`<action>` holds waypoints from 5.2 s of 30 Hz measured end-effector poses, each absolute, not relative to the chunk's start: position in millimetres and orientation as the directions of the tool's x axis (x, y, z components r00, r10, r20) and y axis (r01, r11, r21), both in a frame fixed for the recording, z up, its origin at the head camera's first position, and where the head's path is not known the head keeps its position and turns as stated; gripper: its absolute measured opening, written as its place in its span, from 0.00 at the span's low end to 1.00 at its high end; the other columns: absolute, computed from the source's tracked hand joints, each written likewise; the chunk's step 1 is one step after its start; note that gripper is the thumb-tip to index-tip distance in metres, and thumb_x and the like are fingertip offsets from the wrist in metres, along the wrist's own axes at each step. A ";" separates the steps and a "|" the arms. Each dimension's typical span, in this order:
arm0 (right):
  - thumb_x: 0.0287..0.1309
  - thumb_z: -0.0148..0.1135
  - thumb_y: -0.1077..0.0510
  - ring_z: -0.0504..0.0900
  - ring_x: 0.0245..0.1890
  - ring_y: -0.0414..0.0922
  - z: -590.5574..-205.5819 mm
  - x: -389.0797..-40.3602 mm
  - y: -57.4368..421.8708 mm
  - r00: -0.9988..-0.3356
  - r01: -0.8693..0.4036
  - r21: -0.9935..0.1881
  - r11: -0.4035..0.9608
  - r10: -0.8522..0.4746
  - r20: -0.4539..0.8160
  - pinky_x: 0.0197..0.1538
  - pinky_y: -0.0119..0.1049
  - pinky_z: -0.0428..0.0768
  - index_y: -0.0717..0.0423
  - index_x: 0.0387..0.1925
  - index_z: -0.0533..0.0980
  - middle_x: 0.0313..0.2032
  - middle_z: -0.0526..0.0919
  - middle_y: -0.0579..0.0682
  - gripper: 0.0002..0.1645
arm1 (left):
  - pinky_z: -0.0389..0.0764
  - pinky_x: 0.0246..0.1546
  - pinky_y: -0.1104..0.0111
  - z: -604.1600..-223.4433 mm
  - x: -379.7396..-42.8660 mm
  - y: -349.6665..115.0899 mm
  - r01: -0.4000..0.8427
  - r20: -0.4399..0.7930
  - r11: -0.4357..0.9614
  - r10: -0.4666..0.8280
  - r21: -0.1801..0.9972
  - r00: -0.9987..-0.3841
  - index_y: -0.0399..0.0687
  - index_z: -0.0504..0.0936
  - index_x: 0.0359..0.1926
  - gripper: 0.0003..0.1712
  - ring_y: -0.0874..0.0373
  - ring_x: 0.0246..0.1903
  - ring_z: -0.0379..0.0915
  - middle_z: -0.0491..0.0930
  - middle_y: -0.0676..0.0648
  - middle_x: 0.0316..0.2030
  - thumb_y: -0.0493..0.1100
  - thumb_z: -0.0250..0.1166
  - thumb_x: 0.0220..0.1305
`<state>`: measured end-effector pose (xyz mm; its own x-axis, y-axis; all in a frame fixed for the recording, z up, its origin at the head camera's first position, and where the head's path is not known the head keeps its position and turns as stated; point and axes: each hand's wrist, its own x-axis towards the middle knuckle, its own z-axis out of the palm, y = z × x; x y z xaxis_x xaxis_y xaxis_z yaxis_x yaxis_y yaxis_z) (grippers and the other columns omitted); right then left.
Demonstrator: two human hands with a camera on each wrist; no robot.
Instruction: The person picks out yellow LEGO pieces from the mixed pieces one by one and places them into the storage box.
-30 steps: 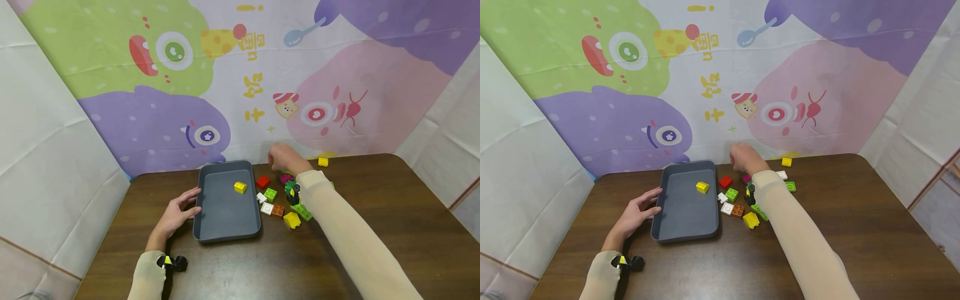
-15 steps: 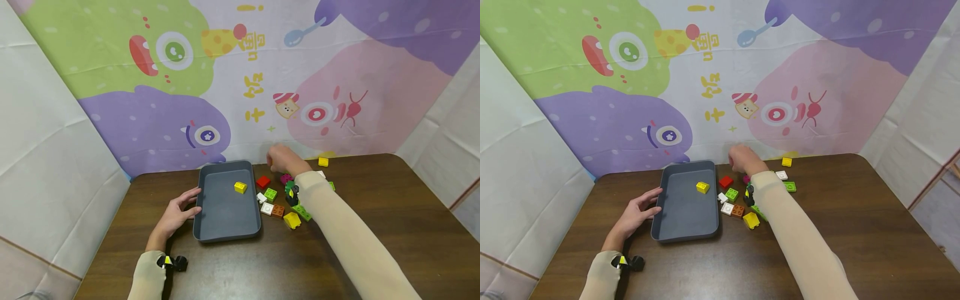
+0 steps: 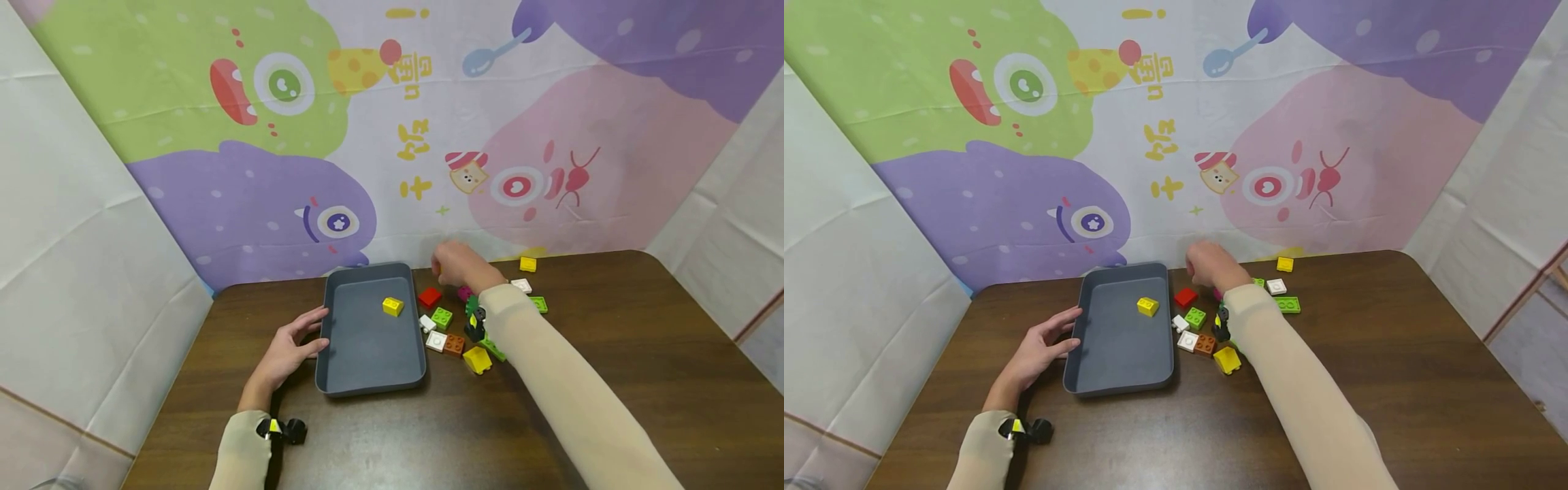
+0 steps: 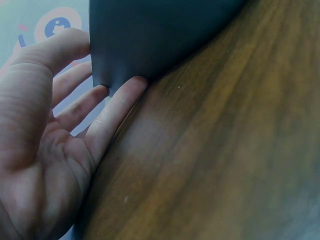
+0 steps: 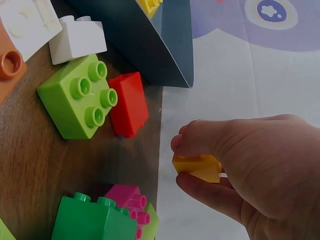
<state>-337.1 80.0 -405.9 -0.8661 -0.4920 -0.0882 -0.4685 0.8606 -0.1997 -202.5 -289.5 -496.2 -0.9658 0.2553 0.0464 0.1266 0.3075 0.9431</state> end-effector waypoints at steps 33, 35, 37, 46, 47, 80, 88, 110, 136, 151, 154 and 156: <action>0.54 0.70 0.62 0.79 0.40 0.49 -403.7 -324.4 50.4 -0.818 -0.561 -0.146 0.815 -0.573 -0.050 0.47 0.45 0.82 0.51 0.32 0.85 0.39 0.86 0.50 0.04 | 0.87 0.44 0.62 -495.4 -202.4 -289.5 0.128 0.047 0.301 0.262 0.945 -0.964 0.49 0.67 0.73 0.37 0.37 0.69 0.61 0.61 0.44 0.75 0.43 0.69 0.65; 0.54 0.70 0.62 0.79 0.41 0.49 -402.5 -323.5 49.0 -0.813 -0.570 -0.143 0.809 -0.581 -0.045 0.48 0.45 0.82 0.51 0.33 0.85 0.39 0.86 0.50 0.04 | 0.87 0.44 0.61 -495.4 -202.4 -289.7 0.128 0.047 0.301 0.262 0.945 -0.964 0.49 0.67 0.73 0.37 0.37 0.69 0.61 0.61 0.44 0.75 0.43 0.69 0.65; 0.54 0.70 0.62 0.80 0.42 0.50 -401.0 -322.3 47.7 -0.809 -0.577 -0.140 0.805 -0.587 -0.040 0.50 0.45 0.82 0.51 0.33 0.86 0.39 0.86 0.50 0.04 | 0.87 0.45 0.60 -495.6 -202.4 -289.8 0.126 0.045 0.302 0.261 0.945 -0.964 0.49 0.67 0.73 0.37 0.37 0.69 0.61 0.61 0.44 0.75 0.43 0.69 0.65; 0.55 0.70 0.61 0.81 0.47 0.51 -393.0 -316.3 40.1 -0.764 -0.634 -0.135 0.761 -0.644 -0.046 0.54 0.47 0.82 0.54 0.38 0.87 0.43 0.87 0.51 0.08 | 0.87 0.44 0.61 -496.9 -202.7 -290.4 0.124 0.043 0.302 0.261 0.945 -0.964 0.50 0.67 0.73 0.37 0.37 0.69 0.61 0.61 0.44 0.75 0.43 0.69 0.65; 0.55 0.70 0.61 0.81 0.47 0.51 -392.3 -315.7 39.1 -0.756 -0.643 -0.131 0.754 -0.653 -0.044 0.54 0.47 0.82 0.54 0.38 0.88 0.43 0.87 0.51 0.08 | 0.87 0.44 0.61 -497.0 -202.6 -290.4 0.125 0.044 0.303 0.261 0.945 -0.964 0.50 0.67 0.73 0.37 0.37 0.69 0.61 0.61 0.44 0.75 0.43 0.69 0.65; 0.55 0.71 0.60 0.79 0.41 0.46 -381.8 -286.6 9.2 -0.668 -0.742 -0.056 0.668 -0.744 -0.011 0.47 0.41 0.83 0.53 0.35 0.88 0.39 0.85 0.49 0.05 | 0.86 0.42 0.66 -497.1 -202.2 -289.4 0.136 0.057 0.295 0.261 0.946 -0.964 0.47 0.67 0.73 0.37 0.37 0.68 0.62 0.61 0.43 0.75 0.41 0.68 0.65; 0.53 0.71 0.62 0.79 0.40 0.45 -380.9 -279.4 3.2 -0.651 -0.758 -0.041 0.651 -0.759 -0.016 0.45 0.39 0.83 0.53 0.37 0.88 0.39 0.82 0.48 0.08 | 0.86 0.41 0.67 -496.9 -202.7 -289.0 0.136 0.057 0.294 0.261 0.946 -0.964 0.47 0.67 0.73 0.37 0.37 0.68 0.62 0.62 0.44 0.75 0.42 0.69 0.65; 0.56 0.71 0.60 0.80 0.39 0.45 -369.6 -265.5 -12.8 -0.586 -0.810 -0.022 0.586 -0.810 -0.035 0.44 0.38 0.83 0.49 0.38 0.87 0.39 0.81 0.48 0.07 | 0.86 0.41 0.66 -500.2 -204.2 -290.9 0.144 0.066 0.291 0.264 0.946 -0.962 0.47 0.67 0.73 0.37 0.36 0.68 0.62 0.61 0.43 0.75 0.42 0.69 0.65; 0.55 0.72 0.61 0.80 0.43 0.44 -384.9 -267.8 -18.7 -0.554 -0.789 -0.171 0.591 -0.803 -0.218 0.46 0.40 0.83 0.51 0.38 0.87 0.44 0.84 0.45 0.07 | 0.86 0.42 0.65 -499.2 -204.2 -290.1 0.128 0.051 0.293 0.258 0.948 -0.965 0.48 0.67 0.73 0.37 0.36 0.69 0.62 0.61 0.43 0.75 0.42 0.69 0.65; 0.53 0.73 0.62 0.80 0.35 0.42 -400.4 -262.3 -24.4 -0.548 -0.765 -0.223 0.605 -0.792 -0.268 0.37 0.35 0.82 0.45 0.25 0.84 0.34 0.84 0.41 0.08 | 0.86 0.41 0.66 -497.4 -203.0 -289.8 0.128 0.050 0.295 0.260 0.947 -0.964 0.48 0.67 0.73 0.37 0.37 0.69 0.62 0.62 0.43 0.75 0.43 0.69 0.65; 0.53 0.73 0.62 0.80 0.34 0.43 -404.5 -260.9 -26.2 -0.548 -0.765 -0.220 0.605 -0.791 -0.272 0.36 0.34 0.81 0.44 0.22 0.82 0.31 0.83 0.40 0.11 | 0.86 0.42 0.66 -497.9 -203.0 -289.9 0.128 0.049 0.296 0.261 0.947 -0.964 0.48 0.66 0.73 0.38 0.37 0.69 0.61 0.61 0.43 0.75 0.43 0.68 0.65; 0.53 0.73 0.62 0.79 0.33 0.43 -406.8 -260.3 -27.2 -0.546 -0.768 -0.215 0.603 -0.792 -0.273 0.35 0.34 0.80 0.44 0.20 0.81 0.29 0.83 0.41 0.12 | 0.86 0.42 0.66 -498.0 -203.0 -290.0 0.127 0.048 0.296 0.261 0.947 -0.964 0.48 0.66 0.74 0.38 0.37 0.69 0.61 0.61 0.43 0.75 0.43 0.68 0.65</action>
<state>-260.3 -27.2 -406.8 -0.5457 -0.7921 -0.2735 -0.7679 0.6033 -0.2153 -203.0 -290.0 -498.0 -0.9643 0.2605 0.0478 0.1268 0.2956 0.9469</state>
